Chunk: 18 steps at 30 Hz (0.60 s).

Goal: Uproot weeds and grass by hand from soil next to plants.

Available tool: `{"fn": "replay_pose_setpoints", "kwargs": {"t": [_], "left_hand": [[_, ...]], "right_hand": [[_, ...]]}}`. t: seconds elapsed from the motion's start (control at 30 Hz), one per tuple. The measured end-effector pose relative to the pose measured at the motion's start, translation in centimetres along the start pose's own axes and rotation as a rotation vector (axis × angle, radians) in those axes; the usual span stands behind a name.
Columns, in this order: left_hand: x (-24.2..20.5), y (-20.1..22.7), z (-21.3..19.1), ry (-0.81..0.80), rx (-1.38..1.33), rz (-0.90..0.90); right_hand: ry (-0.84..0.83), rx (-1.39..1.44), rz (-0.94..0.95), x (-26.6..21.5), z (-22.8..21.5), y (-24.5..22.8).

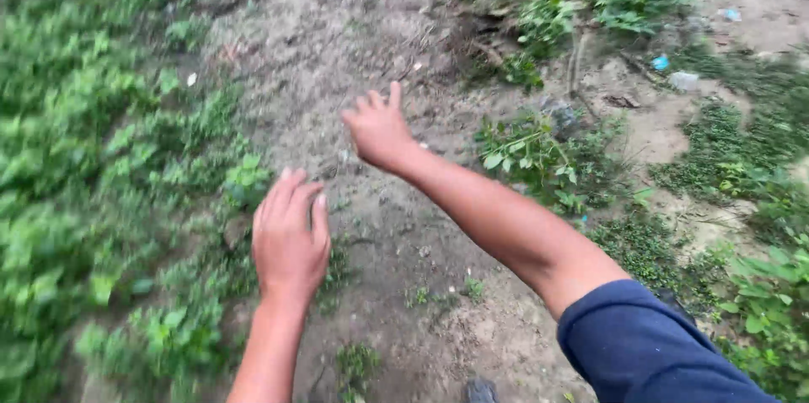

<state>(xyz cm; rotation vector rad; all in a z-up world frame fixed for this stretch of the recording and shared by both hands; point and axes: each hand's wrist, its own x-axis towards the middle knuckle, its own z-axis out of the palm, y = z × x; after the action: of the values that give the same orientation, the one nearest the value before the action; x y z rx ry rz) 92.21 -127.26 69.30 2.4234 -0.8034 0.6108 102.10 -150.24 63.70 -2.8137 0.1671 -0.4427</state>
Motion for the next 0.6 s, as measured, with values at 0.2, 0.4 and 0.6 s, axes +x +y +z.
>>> {"fn": "replay_pose_setpoints", "kwargs": {"t": [0.2, 0.4, 0.6], "left_hand": [[-4.8, -0.5, -3.0, 0.077, 0.169, 0.173], [-8.7, -2.2, -7.8, -0.127, -0.031, 0.112], [-14.9, -10.5, -21.0, 0.372, 0.769, -0.318]], "right_hand": [[0.183, -0.102, -0.727, -7.6, 5.2, -8.6], [-0.111, 0.173, -1.097, -14.2, 5.2, -15.4], [-0.11, -0.403, -1.238, -20.7, -0.1, -22.5]]}}
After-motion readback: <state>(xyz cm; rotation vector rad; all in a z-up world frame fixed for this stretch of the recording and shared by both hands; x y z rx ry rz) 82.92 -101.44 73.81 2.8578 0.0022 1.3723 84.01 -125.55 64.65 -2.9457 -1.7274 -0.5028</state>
